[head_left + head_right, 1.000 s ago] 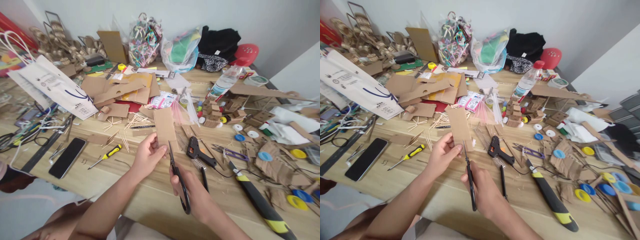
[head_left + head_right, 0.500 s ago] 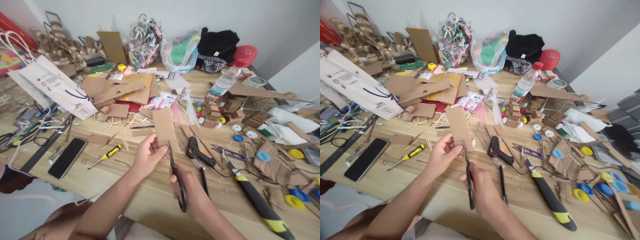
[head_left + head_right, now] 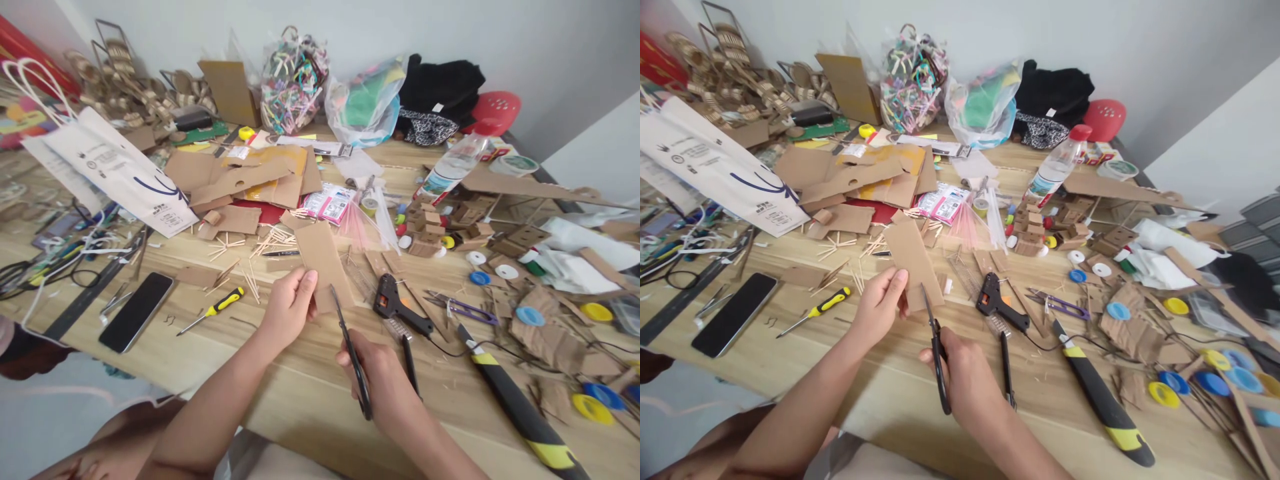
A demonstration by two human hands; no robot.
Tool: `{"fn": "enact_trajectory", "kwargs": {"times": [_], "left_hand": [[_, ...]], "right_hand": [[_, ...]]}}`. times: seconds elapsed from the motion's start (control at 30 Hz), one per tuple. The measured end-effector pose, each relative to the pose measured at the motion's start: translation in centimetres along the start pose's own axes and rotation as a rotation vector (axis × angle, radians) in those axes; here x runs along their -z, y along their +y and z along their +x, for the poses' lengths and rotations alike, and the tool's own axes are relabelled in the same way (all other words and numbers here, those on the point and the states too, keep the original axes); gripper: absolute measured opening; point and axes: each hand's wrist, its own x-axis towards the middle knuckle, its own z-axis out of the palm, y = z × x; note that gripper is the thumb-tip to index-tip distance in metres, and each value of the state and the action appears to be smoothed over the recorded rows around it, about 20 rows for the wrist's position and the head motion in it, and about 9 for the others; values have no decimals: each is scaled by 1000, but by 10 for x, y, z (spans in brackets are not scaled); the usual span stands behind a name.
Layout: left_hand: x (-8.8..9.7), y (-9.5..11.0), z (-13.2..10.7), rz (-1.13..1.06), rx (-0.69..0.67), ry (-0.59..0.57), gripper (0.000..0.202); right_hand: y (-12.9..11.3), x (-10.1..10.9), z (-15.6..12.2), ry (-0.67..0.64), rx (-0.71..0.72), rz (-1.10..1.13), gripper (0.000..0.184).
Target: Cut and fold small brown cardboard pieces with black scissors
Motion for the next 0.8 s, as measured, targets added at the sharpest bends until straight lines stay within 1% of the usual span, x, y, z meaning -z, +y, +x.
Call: {"fn": "enact_trajectory", "kwargs": {"times": [0.07, 0.23, 0.4, 0.47, 0.6, 0.8], "left_hand": [[2, -1, 1, 83, -28, -19, 58], [3, 1, 4, 277, -172, -22, 55], [0, 2, 3, 309, -197, -76, 55], [-1, 1, 3, 305, -204, -75, 56], [-1, 0, 2, 302, -204, -57, 57], [-1, 2, 1, 309, -215, -36, 56]], "right_hand": [[-2, 3, 0, -7, 33, -23, 35], [-6, 6, -4, -43, 91, -58, 50], [-7, 6, -6, -61, 117, -16, 61], [-6, 5, -5, -70, 107, 6, 64], [0, -3, -3, -88, 41, 106, 65], [8, -16, 1, -60, -26, 200, 60]]}}
